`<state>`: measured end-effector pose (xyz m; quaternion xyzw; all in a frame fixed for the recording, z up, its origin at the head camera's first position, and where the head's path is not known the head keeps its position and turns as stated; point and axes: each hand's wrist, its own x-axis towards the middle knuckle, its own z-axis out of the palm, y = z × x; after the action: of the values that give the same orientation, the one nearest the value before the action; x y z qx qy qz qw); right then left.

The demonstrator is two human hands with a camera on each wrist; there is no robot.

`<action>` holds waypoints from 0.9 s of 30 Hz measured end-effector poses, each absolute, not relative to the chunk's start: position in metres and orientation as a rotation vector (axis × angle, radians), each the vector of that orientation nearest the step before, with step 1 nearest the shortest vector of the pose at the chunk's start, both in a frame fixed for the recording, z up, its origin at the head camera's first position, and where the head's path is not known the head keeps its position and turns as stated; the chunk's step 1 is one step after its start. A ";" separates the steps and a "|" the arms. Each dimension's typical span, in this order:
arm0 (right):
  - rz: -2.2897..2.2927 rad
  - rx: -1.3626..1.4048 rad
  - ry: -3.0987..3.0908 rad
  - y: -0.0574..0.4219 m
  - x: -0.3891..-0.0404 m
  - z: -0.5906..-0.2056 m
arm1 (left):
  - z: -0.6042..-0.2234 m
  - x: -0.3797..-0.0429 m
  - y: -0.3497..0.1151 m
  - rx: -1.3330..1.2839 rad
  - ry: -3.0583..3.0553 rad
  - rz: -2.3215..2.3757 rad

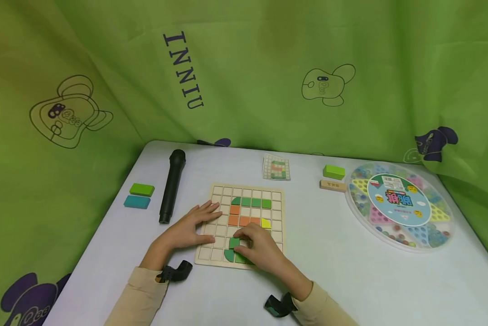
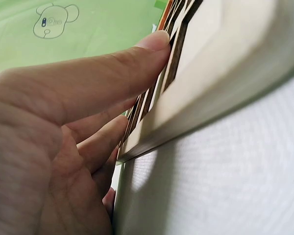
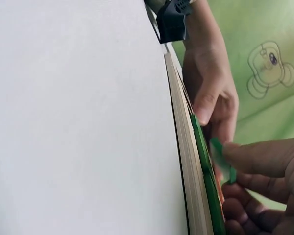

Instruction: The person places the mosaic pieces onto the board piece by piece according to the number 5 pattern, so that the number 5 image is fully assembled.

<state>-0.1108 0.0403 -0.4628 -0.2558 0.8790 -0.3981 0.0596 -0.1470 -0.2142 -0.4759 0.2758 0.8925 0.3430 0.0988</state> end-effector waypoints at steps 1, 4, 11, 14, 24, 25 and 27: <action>-1.195 -0.769 2.658 0.038 -0.112 -0.463 | -0.476 -0.147 -0.214 0.821 2.640 1.014; -1.158 -0.774 2.673 0.032 -0.113 -0.464 | -0.477 -0.148 -0.214 0.831 2.641 1.016; -1.116 -0.755 2.689 0.028 -0.114 -0.465 | -0.477 -0.149 -0.214 0.841 2.637 1.008; -1.124 -0.743 2.674 0.027 -0.114 -0.465 | -0.475 -0.148 -0.215 0.841 2.634 1.013; -1.156 -0.757 2.627 0.034 -0.114 -0.461 | -0.477 -0.147 -0.216 0.841 2.629 1.024; -1.177 -0.761 2.627 0.037 -0.114 -0.459 | -0.477 -0.147 -0.216 0.838 2.629 1.025; -1.215 -0.765 2.650 0.048 -0.114 -0.455 | -0.477 -0.146 -0.216 0.827 2.630 1.026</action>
<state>-0.1144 0.0482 -0.4552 -0.2532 0.8775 -0.4022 0.0638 -0.1460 -0.2160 -0.4767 0.2796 0.8896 0.3472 0.0997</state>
